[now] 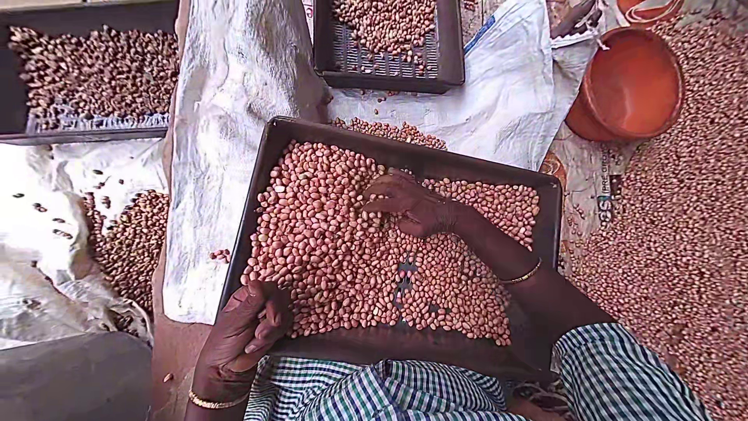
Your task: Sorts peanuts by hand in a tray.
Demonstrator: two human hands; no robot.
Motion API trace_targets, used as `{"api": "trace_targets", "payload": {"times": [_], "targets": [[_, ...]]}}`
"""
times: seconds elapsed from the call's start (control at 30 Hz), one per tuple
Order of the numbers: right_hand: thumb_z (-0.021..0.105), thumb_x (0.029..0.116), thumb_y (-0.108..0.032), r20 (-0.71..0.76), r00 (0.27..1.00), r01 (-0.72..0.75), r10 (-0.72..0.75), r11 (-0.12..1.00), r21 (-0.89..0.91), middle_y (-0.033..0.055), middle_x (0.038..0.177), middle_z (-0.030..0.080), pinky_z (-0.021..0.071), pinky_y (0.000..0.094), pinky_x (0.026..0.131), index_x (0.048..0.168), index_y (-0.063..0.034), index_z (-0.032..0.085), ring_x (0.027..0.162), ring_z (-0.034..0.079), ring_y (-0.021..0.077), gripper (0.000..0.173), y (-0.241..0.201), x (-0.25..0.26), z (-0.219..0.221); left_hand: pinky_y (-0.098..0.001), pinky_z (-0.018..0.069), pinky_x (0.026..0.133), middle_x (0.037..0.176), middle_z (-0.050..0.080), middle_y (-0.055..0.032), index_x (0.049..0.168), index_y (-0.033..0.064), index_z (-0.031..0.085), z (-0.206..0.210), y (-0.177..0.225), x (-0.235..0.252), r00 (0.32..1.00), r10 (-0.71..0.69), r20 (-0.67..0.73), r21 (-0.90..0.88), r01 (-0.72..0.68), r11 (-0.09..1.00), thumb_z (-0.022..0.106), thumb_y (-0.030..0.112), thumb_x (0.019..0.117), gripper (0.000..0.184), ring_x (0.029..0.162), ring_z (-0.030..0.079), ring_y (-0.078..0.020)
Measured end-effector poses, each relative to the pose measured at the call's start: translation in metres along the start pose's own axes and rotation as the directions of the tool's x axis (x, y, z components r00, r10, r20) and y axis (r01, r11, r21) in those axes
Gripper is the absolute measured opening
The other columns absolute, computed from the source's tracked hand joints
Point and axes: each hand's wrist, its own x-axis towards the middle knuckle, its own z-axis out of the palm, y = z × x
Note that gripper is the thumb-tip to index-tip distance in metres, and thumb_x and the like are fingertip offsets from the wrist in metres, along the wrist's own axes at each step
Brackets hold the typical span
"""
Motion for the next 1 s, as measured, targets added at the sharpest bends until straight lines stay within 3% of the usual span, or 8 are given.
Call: {"api": "trace_targets", "payload": {"times": [0.1, 0.17, 0.23, 0.3, 0.37, 0.67, 0.87, 1.0], "targets": [[0.051, 0.0827, -0.016, 0.172, 0.967, -0.167, 0.190, 0.976, -0.141, 0.0172, 0.150, 0.054, 0.0174, 0.0778, 0.112, 0.129, -0.0196, 0.073, 0.145, 0.036, 0.0504, 0.051, -0.026, -0.064, -0.023, -0.0087, 0.0429, 0.045, 0.059, 0.060, 0.0132, 0.082, 0.0163, 0.074, -0.001, 0.000, 0.001, 0.999, 0.008, 0.035, -0.004, -0.008, 1.000, 0.055, 0.042, 0.1014, 0.038, 0.048, 0.055, 0.0066], [0.050, 0.0839, -0.010, 0.017, 0.955, -0.291, 0.297, 0.945, -0.147, 0.0176, 0.139, 0.064, 0.0191, 0.0812, 0.108, 0.109, -0.0140, 0.081, 0.139, 0.045, 0.0524, 0.041, -0.041, -0.101, -0.034, -0.0084, 0.0431, 0.046, 0.060, 0.061, 0.0132, 0.083, 0.0164, 0.074, -0.003, -0.001, 0.000, 0.997, 0.011, 0.075, 0.025, -0.013, 1.000, 0.052, 0.046, 0.1022, 0.041, 0.049, 0.055, 0.0071], [0.050, 0.0846, 0.002, -0.267, 0.878, -0.429, 0.398, 0.901, -0.065, 0.0210, 0.128, 0.069, 0.0309, 0.0659, 0.113, 0.094, -0.0003, 0.079, 0.133, 0.054, 0.0464, 0.031, -0.052, -0.114, -0.037, -0.0081, 0.0438, 0.048, 0.063, 0.063, 0.0123, 0.086, 0.0149, 0.075, -0.005, -0.002, -0.001, 0.994, 0.001, 0.108, 0.029, -0.004, 1.000, 0.051, 0.046, 0.1027, 0.043, 0.051, 0.056, 0.0069], [0.048, 0.0947, 0.008, -0.464, 0.720, -0.502, 0.516, 0.849, 0.164, 0.0194, 0.130, 0.067, 0.0430, 0.0350, 0.114, 0.105, 0.0092, 0.073, 0.131, 0.059, 0.0248, 0.026, -0.060, -0.099, -0.038, -0.0079, 0.0438, 0.048, 0.064, 0.063, 0.0116, 0.086, 0.0138, 0.074, -0.004, -0.001, 0.001, 0.994, -0.016, 0.109, 0.012, 0.015, 1.000, 0.050, 0.045, 0.1030, 0.043, 0.051, 0.056, 0.0066], [0.049, 0.0997, 0.007, -0.490, 0.654, -0.489, 0.577, 0.816, 0.308, 0.0169, 0.137, 0.062, 0.0458, 0.0276, 0.110, 0.119, 0.0087, 0.066, 0.132, 0.058, 0.0169, 0.025, -0.065, -0.074, -0.031, -0.0081, 0.0434, 0.046, 0.062, 0.062, 0.0113, 0.085, 0.0136, 0.074, -0.001, 0.000, 0.000, 0.998, -0.024, 0.062, 0.012, 0.023, 1.000, 0.052, 0.042, 0.1029, 0.040, 0.050, 0.056, 0.0064], [0.065, 0.0946, -0.003, -0.394, 0.789, -0.518, 0.471, 0.856, -0.013, 0.0262, 0.134, 0.063, 0.0540, 0.0428, 0.098, 0.106, 0.0099, 0.073, 0.117, 0.067, 0.0385, 0.019, -0.054, -0.018, 0.028, -0.0082, 0.0417, 0.043, 0.060, 0.062, 0.0135, 0.081, 0.0178, 0.074, -0.002, -0.001, 0.000, 0.999, 0.007, 0.035, 0.096, -0.011, 0.995, 0.056, 0.042, 0.1015, 0.037, 0.047, 0.053, 0.0076], [0.040, 0.1014, -0.010, -0.427, 0.640, -0.139, 0.639, 0.642, 0.754, -0.0059, 0.112, 0.064, 0.0541, 0.0154, 0.072, 0.117, -0.0170, 0.058, 0.082, 0.063, -0.0013, 0.024, -0.053, -0.039, 0.006, -0.0087, 0.0453, 0.044, 0.065, 0.067, 0.0085, 0.085, 0.0128, 0.077, -0.003, 0.001, -0.002, 0.999, -0.015, 0.035, -0.003, 0.015, 1.000, 0.058, 0.036, 0.1020, 0.035, 0.049, 0.058, 0.0054], [0.058, 0.0984, -0.003, -0.371, 0.675, -0.542, 0.638, 0.769, 0.338, 0.0076, 0.086, 0.053, 0.0387, 0.0236, 0.056, 0.111, -0.0003, 0.067, 0.063, 0.044, 0.0120, 0.016, -0.066, -0.035, 0.008, -0.0068, 0.0414, 0.044, 0.066, 0.066, 0.0105, 0.086, 0.0142, 0.077, -0.003, -0.001, 0.000, 0.997, -0.032, 0.065, -0.005, 0.033, 0.999, 0.058, 0.035, 0.1022, 0.033, 0.049, 0.054, 0.0079]]}}
